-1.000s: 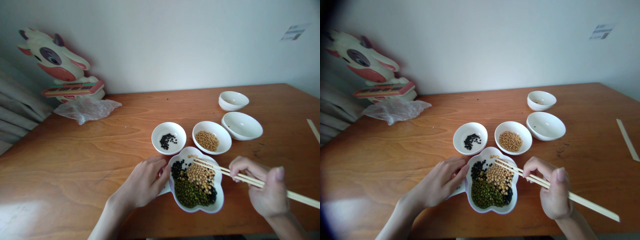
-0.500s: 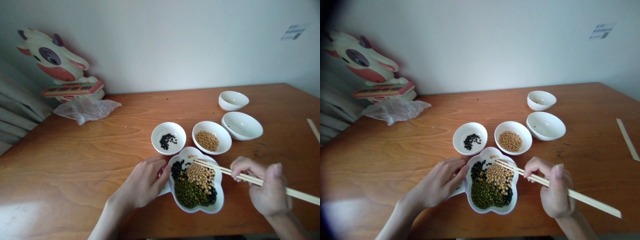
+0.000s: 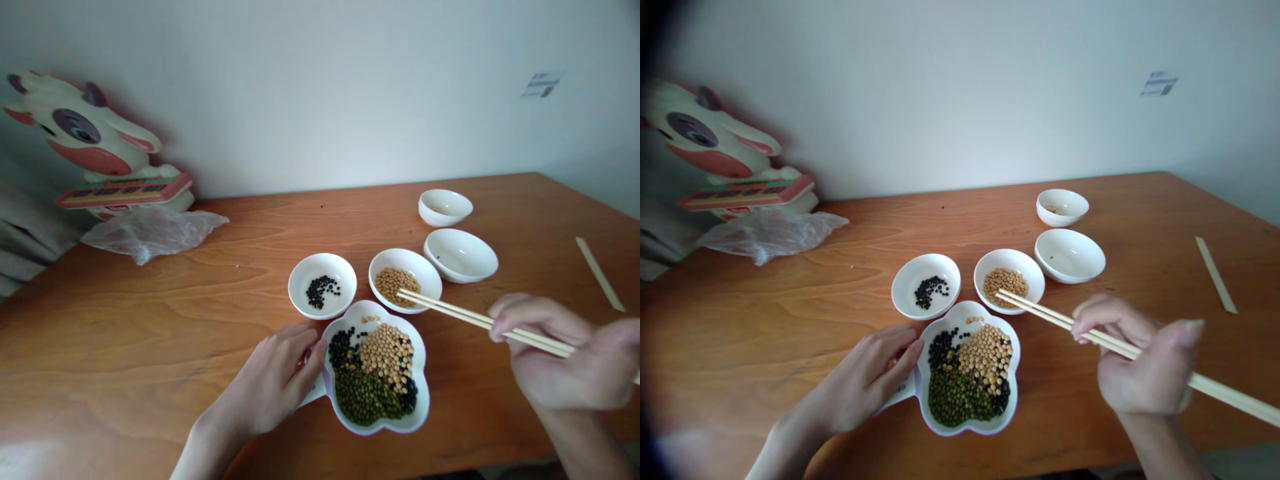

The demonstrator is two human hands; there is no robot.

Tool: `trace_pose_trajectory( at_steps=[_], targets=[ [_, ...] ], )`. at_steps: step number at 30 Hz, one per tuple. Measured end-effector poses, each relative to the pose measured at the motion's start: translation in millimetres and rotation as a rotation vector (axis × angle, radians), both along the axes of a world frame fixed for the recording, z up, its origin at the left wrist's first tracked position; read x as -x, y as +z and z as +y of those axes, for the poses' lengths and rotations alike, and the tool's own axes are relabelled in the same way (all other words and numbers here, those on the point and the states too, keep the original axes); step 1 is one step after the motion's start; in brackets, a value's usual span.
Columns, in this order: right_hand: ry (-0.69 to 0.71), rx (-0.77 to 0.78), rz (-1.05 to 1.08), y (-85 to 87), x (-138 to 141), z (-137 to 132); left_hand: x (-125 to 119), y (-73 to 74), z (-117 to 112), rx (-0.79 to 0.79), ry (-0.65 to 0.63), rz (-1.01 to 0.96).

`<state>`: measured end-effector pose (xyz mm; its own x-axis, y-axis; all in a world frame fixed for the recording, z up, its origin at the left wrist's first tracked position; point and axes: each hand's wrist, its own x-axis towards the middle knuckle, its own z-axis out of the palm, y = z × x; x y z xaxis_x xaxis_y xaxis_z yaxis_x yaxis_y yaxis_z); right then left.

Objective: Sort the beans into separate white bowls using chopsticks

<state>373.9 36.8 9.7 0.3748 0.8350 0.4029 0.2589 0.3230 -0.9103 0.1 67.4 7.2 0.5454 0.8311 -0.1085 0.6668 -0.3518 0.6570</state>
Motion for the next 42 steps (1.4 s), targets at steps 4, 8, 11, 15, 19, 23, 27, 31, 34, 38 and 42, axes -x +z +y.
trace_pose_trajectory(
  at_steps=[4,8,11,15,19,23,27,31,34,38,42],
  targets=[
    [-0.173,-0.073,0.043,7.3,-51.8,11.6,2.9,-3.1,-0.1,-0.009,0.006,-0.008],
    [-0.231,-0.057,0.105,14.5,-72.5,12.5,6.0,-7.4,2.3,-0.012,-0.018,-0.050],
    [-0.260,-0.073,0.112,14.0,-69.8,5.2,7.0,-8.1,3.7,-0.032,-0.041,-0.065],
    [-0.206,-0.100,0.129,7.4,-51.9,-9.3,7.5,-8.0,3.4,-0.079,-0.014,-0.053],
    [-0.036,-0.091,0.079,0.4,-21.8,-24.8,6.4,-8.5,2.7,-0.043,-0.013,-0.049],
    [0.123,-0.024,0.056,-4.3,6.9,-39.7,5.7,-8.0,1.1,-0.020,-0.006,-0.029],
    [0.201,0.052,0.048,-10.6,23.9,-45.6,5.4,-5.8,-1.2,-0.078,0.016,-0.039],
    [0.227,0.089,0.015,-17.4,35.7,-42.2,3.7,-2.9,-1.6,-0.033,0.009,-0.021],
    [0.224,0.082,0.009,-18.1,43.7,-38.0,2.5,-1.6,-1.0,0.003,0.005,-0.013],
    [0.255,0.070,-0.014,-16.0,51.0,-32.0,1.4,-1.2,0.1,0.024,0.002,-0.012],
    [0.276,0.072,-0.035,-19.4,52.6,-28.7,1.1,-1.8,0.6,0.030,0.004,-0.013]
  ],
)
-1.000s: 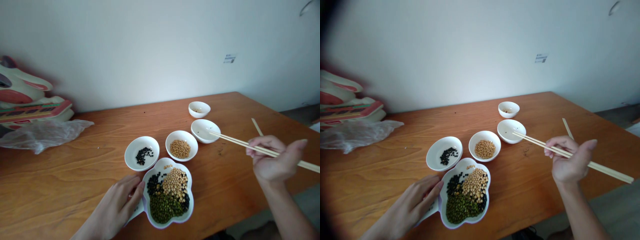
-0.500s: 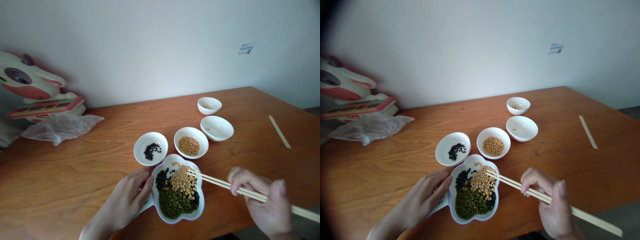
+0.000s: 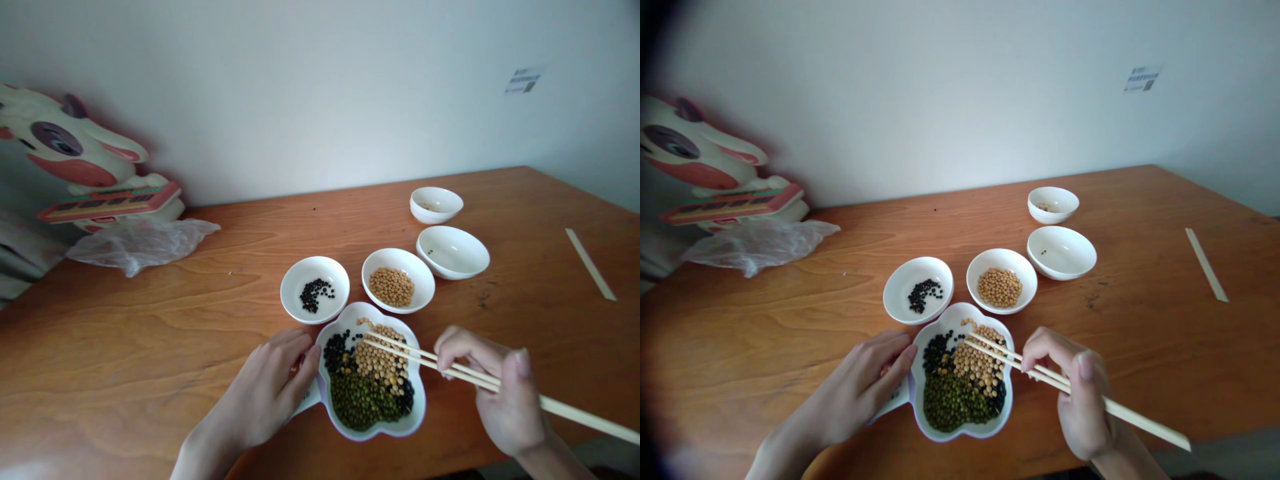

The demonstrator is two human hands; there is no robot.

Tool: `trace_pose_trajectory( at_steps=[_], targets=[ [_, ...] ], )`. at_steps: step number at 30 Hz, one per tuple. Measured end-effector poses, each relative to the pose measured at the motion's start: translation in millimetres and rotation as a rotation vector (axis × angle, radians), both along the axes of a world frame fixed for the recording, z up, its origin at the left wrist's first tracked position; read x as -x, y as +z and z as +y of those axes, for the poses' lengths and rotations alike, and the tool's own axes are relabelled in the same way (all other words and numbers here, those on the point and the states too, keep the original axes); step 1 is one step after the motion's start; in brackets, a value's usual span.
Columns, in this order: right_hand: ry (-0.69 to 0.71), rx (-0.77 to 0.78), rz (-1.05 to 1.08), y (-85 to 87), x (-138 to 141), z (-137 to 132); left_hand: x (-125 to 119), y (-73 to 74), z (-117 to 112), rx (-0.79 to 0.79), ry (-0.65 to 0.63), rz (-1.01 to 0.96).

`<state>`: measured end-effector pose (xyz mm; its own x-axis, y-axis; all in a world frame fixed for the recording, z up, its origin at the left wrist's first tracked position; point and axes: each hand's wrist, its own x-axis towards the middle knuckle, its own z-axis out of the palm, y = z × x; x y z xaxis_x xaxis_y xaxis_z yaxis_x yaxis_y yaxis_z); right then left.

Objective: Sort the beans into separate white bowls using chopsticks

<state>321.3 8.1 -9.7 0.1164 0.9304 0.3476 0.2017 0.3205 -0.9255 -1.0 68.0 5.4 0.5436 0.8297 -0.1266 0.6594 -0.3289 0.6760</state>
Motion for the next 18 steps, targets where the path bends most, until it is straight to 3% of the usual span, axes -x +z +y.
trace_pose_trajectory(
  at_steps=[9,14,18],
  targets=[
    [-0.008,0.000,-0.028,-8.8,-1.6,1.0,-0.1,0.6,-1.7,-0.008,-0.001,0.010],
    [-0.011,-0.057,0.035,-0.6,-0.1,4.0,0.0,-0.8,-1.1,-0.003,0.008,0.004],
    [-0.105,-0.092,0.119,11.4,-10.3,11.5,0.1,-2.0,-1.0,0.001,0.006,0.016]
  ],
)
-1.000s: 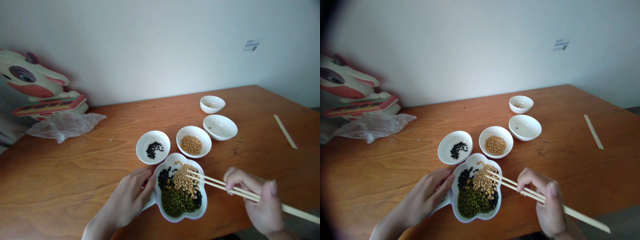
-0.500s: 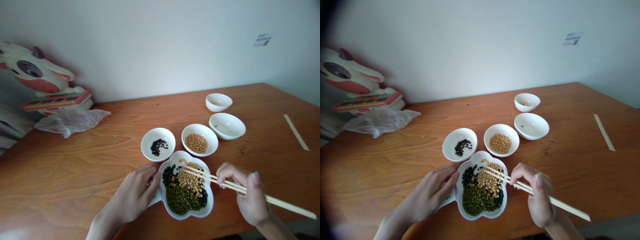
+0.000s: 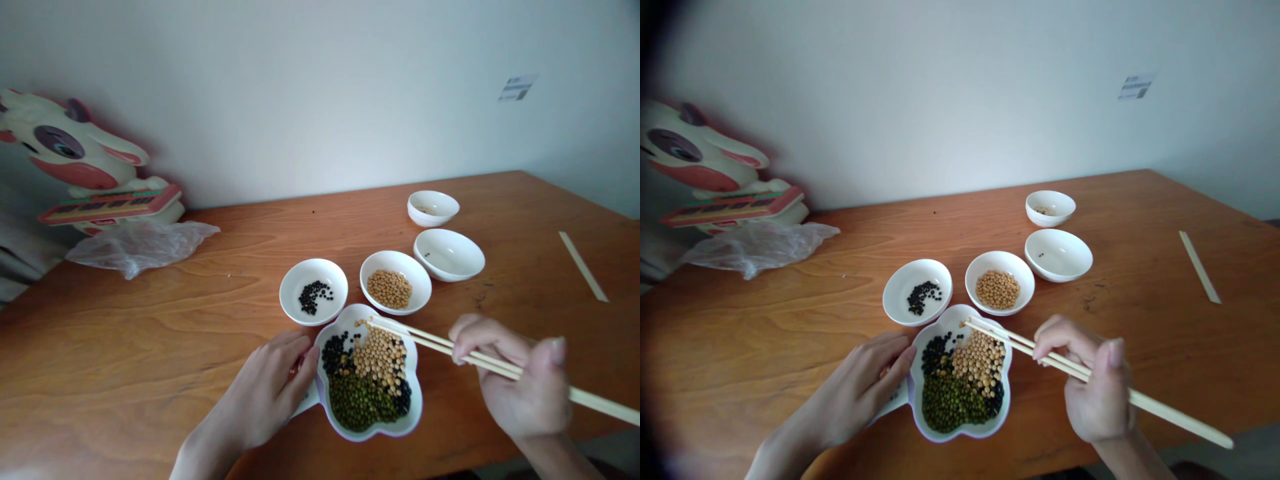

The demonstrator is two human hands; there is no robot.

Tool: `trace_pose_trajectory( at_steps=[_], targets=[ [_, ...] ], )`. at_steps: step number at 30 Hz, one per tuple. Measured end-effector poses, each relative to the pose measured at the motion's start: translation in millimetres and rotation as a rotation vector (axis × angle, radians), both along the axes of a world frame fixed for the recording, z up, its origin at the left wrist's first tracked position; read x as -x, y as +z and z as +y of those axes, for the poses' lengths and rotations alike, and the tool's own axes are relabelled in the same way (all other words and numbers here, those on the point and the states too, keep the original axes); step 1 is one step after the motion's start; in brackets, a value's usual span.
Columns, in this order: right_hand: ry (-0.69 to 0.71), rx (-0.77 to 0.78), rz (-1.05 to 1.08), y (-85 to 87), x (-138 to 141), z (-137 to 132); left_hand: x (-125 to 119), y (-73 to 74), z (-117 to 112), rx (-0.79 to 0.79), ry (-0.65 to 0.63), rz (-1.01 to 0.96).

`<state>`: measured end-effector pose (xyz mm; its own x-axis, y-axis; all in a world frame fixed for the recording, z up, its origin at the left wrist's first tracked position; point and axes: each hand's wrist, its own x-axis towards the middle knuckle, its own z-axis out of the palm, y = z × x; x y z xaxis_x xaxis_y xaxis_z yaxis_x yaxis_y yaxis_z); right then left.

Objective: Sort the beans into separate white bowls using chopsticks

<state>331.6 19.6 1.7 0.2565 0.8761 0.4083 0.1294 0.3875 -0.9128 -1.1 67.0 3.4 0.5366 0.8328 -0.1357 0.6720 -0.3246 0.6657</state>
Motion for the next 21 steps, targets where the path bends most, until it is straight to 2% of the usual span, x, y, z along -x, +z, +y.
trace_pose_trajectory(
  at_steps=[5,9,12,16,21],
  targets=[
    [-0.160,0.004,0.033,2.2,-33.0,3.7,0.3,-0.6,-0.4,-0.021,0.012,0.006],
    [-0.190,0.071,0.017,-6.7,-62.5,-10.9,0.1,0.8,-0.5,-0.032,-0.006,-0.007],
    [-0.209,0.091,0.016,-12.0,-74.6,-25.1,-1.0,2.2,0.5,-0.035,-0.011,0.003],
    [-0.158,0.109,0.055,-11.3,-62.3,-31.9,-2.0,3.0,1.4,-0.045,-0.012,0.009],
    [0.011,0.136,-0.011,-2.8,-13.6,-16.5,-1.1,2.5,0.8,-0.045,-0.013,0.029]
  ],
)
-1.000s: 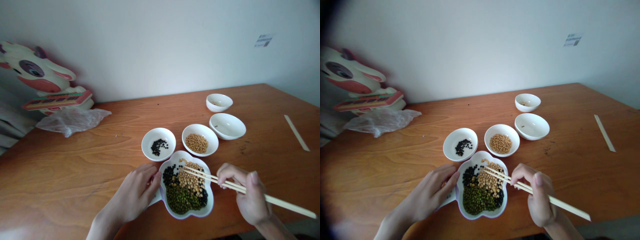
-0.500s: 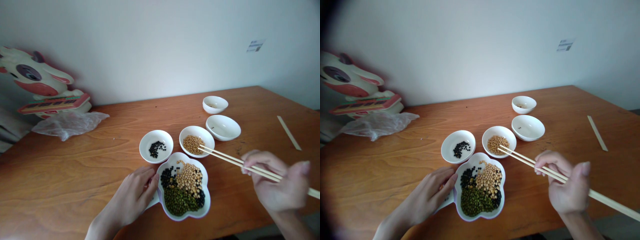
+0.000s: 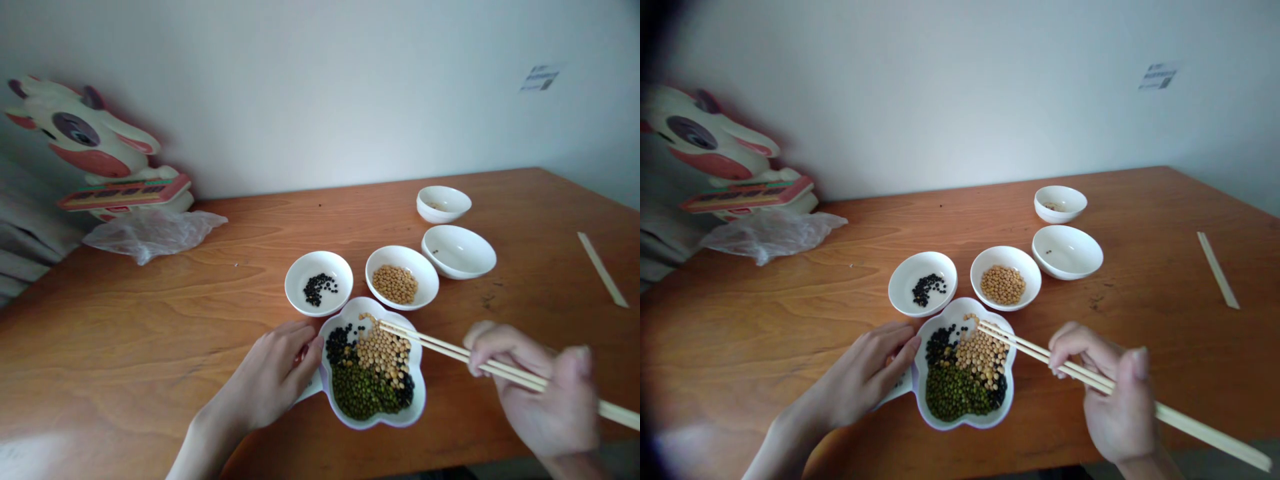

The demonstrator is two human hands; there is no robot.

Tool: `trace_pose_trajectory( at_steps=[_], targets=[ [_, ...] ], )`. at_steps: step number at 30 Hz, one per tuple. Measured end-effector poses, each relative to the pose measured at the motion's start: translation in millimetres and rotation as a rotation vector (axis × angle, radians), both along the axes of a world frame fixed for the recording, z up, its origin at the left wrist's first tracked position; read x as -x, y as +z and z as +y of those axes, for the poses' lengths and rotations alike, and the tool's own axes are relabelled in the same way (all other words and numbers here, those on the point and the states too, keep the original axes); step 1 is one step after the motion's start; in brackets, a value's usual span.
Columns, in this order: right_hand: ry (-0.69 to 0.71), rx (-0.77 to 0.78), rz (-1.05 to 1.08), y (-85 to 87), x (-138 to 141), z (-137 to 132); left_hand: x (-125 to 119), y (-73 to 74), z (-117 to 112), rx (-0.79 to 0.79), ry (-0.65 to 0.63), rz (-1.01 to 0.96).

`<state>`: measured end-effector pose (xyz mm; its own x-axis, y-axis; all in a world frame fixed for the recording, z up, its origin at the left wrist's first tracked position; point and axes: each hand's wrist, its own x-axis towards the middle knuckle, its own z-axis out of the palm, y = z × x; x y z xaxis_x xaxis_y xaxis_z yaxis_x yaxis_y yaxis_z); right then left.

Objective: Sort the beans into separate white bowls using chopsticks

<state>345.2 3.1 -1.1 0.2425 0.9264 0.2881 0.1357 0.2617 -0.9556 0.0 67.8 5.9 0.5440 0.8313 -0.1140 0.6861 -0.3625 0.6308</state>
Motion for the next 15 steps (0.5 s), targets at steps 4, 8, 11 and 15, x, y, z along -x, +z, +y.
trace_pose_trajectory(
  at_steps=[4,8,11,15],
  targets=[
    [0.084,-0.004,-0.038,-2.5,23.4,11.3,0.9,0.3,-0.9,-0.006,0.000,-0.012],
    [0.102,0.007,-0.074,-13.7,22.6,13.3,0.3,2.3,-1.2,-0.017,0.003,-0.047],
    [0.103,0.036,-0.108,-21.6,17.3,12.6,-0.2,3.1,-1.4,-0.019,0.006,-0.052],
    [0.113,0.041,-0.109,-25.6,15.2,12.5,-0.3,2.1,-1.9,-0.027,0.013,-0.050]
  ],
)
